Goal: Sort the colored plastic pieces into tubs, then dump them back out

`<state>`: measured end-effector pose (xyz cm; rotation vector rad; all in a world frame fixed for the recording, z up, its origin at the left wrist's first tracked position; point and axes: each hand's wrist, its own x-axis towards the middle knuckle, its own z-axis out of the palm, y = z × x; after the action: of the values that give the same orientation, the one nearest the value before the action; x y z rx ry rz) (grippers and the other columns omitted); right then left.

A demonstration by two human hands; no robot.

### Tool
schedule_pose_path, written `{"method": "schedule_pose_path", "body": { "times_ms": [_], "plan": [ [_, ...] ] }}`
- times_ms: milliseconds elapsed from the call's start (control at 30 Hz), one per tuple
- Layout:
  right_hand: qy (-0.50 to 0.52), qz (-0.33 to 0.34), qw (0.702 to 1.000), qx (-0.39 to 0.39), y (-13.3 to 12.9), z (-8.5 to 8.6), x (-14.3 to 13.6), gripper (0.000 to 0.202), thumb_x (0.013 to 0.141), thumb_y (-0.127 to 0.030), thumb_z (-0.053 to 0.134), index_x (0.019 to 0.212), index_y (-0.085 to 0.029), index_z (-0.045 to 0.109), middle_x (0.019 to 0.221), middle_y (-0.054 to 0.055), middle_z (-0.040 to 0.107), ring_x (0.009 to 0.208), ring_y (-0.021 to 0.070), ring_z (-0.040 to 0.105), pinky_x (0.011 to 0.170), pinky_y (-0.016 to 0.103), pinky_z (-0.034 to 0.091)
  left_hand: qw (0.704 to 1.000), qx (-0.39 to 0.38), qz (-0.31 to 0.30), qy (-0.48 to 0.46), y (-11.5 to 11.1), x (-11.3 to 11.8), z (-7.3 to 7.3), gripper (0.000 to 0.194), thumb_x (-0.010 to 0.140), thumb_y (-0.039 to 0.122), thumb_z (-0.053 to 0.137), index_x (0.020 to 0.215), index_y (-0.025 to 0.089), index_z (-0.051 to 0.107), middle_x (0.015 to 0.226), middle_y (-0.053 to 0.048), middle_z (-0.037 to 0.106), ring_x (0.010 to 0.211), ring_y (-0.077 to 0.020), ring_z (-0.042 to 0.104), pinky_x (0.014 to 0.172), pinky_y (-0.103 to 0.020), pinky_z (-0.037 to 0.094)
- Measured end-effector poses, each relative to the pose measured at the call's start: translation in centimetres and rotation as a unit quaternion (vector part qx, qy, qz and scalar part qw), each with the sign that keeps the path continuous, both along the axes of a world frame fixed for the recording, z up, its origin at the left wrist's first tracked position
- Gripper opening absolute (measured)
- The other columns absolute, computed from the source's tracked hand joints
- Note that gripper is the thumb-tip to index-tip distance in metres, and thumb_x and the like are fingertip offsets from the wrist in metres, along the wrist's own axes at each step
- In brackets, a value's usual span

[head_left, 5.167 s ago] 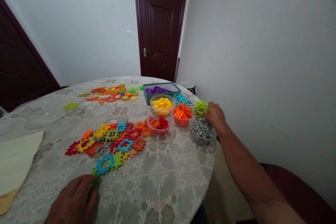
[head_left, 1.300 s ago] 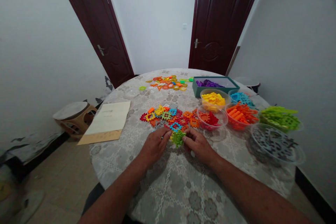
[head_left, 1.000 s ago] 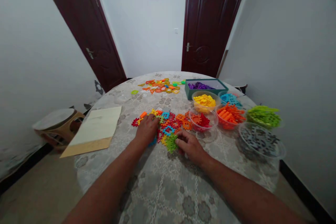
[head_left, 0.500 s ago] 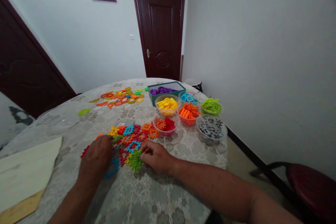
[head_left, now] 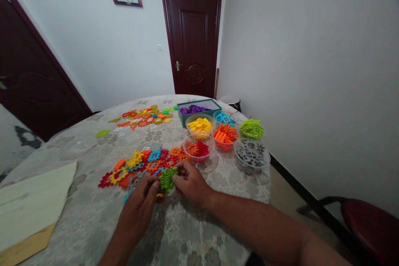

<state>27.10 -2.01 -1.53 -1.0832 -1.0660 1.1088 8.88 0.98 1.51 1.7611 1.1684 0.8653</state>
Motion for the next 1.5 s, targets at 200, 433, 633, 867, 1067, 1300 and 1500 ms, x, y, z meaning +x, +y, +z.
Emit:
{"method": "schedule_pose_path", "body": {
  "times_ms": [200,433,633,867,1067,1300,1500],
  "plan": [
    [-0.158,-0.048,0.983,0.078,-1.1,4.0,3.3,0.03,0.089,-0.025,0.068,0.119,-0.024,0.067,0.09,-0.002,0.069,0.074,0.0137,0.061,0.067,0.025,0.049,1.0,0.018,-0.006,0.009,0.1,-1.0,-0.4,0.049,0.091,0.07,0.058,0.1,0.024,0.072,0.089,-0.006,0.077,0.079,-0.0242,0.075,0.073,-0.034,0.064],
    [-0.49,-0.28,0.803,0.189,-3.7,11.4,17.1,0.029,0.098,-0.029,0.061,0.126,-0.021,0.069,0.112,0.009,0.076,0.092,0.0214,0.069,0.088,0.035,0.055,0.993,0.083,0.014,0.082,0.2,-1.9,-0.2,0.046,0.092,0.066,0.053,0.093,0.025,0.074,0.08,-0.004,0.076,0.071,-0.0223,0.074,0.066,-0.029,0.06],
    [-0.701,-0.287,0.636,0.148,-3.1,12.2,31.2,0.029,0.096,-0.014,0.05,0.119,-0.019,0.067,0.122,0.016,0.072,0.116,0.0278,0.065,0.104,0.041,0.052,0.992,0.079,-0.011,0.096,0.3,-1.7,-0.4,0.044,0.093,0.063,0.052,0.096,0.025,0.076,0.087,-0.007,0.079,0.076,-0.0238,0.076,0.068,-0.03,0.061],
    [-0.735,-0.264,0.618,0.093,-3.0,8.6,36.7,0.028,0.092,-0.011,0.05,0.114,-0.019,0.066,0.117,0.014,0.071,0.108,0.0252,0.066,0.096,0.036,0.053,0.989,0.089,-0.002,0.116,0.5,-2.1,-0.6,0.045,0.094,0.063,0.051,0.1,0.026,0.077,0.093,-0.006,0.081,0.079,-0.0243,0.077,0.069,-0.031,0.061],
    [-0.729,-0.261,0.629,0.07,-2.9,7.1,37.5,0.03,0.091,-0.012,0.053,0.116,-0.019,0.068,0.117,0.013,0.073,0.106,0.0249,0.067,0.096,0.037,0.053,0.992,0.071,-0.009,0.108,0.5,-2.0,-0.7,0.046,0.093,0.064,0.051,0.099,0.026,0.076,0.089,-0.006,0.08,0.076,-0.0234,0.076,0.068,-0.03,0.061],
    [-0.743,-0.234,0.62,0.095,-2.7,6.6,37.8,0.031,0.09,-0.012,0.052,0.116,-0.017,0.066,0.12,0.016,0.072,0.113,0.0263,0.066,0.102,0.039,0.052,0.99,0.082,-0.007,0.115,0.5,-2.1,-0.7,0.046,0.093,0.064,0.052,0.099,0.026,0.077,0.09,-0.006,0.08,0.077,-0.024,0.076,0.069,-0.031,0.06],
    [-0.746,-0.242,0.613,0.095,-3.1,6.2,37.4,0.037,0.082,-0.008,0.051,0.114,-0.019,0.066,0.117,0.014,0.072,0.11,0.026,0.066,0.101,0.039,0.053,0.992,0.08,-0.009,0.1,0.4,-2.0,-0.5,0.044,0.092,0.063,0.053,0.095,0.026,0.077,0.087,-0.006,0.08,0.075,-0.0238,0.076,0.066,-0.03,0.06]
  ]
}}
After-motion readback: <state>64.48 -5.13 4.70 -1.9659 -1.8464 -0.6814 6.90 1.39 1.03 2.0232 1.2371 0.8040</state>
